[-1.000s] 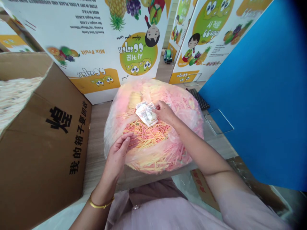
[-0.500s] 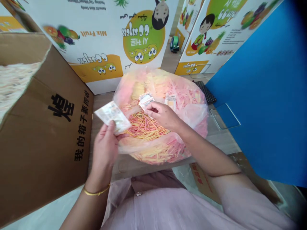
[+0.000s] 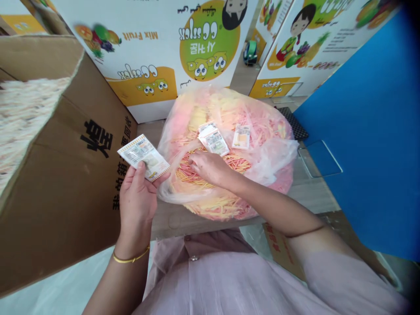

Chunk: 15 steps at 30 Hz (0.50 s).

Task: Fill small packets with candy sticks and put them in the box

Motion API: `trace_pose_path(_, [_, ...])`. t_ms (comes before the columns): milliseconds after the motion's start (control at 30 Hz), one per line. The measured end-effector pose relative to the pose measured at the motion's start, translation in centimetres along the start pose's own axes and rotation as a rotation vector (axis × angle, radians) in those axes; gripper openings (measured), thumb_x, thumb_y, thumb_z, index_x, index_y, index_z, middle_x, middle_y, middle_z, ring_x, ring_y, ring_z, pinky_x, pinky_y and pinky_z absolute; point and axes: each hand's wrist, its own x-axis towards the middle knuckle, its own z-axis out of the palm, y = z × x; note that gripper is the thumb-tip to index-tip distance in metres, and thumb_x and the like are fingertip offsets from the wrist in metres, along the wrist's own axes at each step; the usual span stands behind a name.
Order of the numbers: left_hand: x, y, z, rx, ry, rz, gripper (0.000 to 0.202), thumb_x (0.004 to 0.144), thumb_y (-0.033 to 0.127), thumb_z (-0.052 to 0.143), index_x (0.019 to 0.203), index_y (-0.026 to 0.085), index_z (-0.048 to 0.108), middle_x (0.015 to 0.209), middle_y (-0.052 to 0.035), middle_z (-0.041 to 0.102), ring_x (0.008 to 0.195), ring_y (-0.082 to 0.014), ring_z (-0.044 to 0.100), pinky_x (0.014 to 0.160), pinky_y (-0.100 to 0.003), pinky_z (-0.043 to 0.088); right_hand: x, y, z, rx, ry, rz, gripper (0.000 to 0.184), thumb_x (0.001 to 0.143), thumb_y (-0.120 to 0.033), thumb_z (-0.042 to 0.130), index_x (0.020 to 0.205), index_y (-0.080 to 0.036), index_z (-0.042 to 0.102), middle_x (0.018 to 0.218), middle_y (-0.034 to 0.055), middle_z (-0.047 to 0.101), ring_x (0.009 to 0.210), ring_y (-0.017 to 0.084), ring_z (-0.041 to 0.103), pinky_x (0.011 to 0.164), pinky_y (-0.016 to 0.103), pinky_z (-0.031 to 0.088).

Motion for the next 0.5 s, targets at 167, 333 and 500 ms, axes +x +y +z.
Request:
trace_pose_path(167, [-0.2, 0.1, -0.4, 0.01, 0.0, -0.009, 0.025, 0.085, 0.038, 0.077, 0.108, 0.026, 0.075, 0.122, -0.0016, 0.076, 0.101, -0.0178, 0.073, 0.072, -0.024, 0.063, 1.3, -0.3, 0.7, -0.047, 0.029, -0.12, 0.031, 0.102, -0.018, 0.043, 0.115, -0.011, 0.069, 0.115, 0.0136, 0.067, 0.1, 0.021, 0.061, 0.086, 0.031, 0.041])
trace_pose_path(333, [-0.6, -0.6, 0.1, 0.046, -0.181, -0.158, 0.031, 0.083, 0.037, 0.078, 0.109, 0.021, 0.075, 0.121, -0.008, 0.077, 0.116, -0.0239, 0.071, 0.095, -0.034, 0.061, 3.2, -0.5, 0.2, 0.061, 0.065, -0.158, 0.037, 0.102, -0.019, 0.044, 0.132, -0.02, 0.066, 0.118, 0.0093, 0.067, 0.103, 0.021, 0.061, 0.088, 0.03, 0.042])
trace_pose_path(500, [-0.1, -1.3, -0.3, 0.028, -0.068, -0.131, 0.027, 0.084, 0.034, 0.077, 0.107, 0.02, 0.076, 0.12, -0.0084, 0.077, 0.121, -0.0223, 0.069, 0.107, -0.036, 0.054, 3.8, 0.0, -1.1, 0.14, 0.028, -0.162, 0.03, 0.101, -0.018, 0.049, 0.121, -0.018, 0.071, 0.12, 0.0088, 0.069, 0.107, 0.019, 0.061, 0.09, 0.029, 0.041])
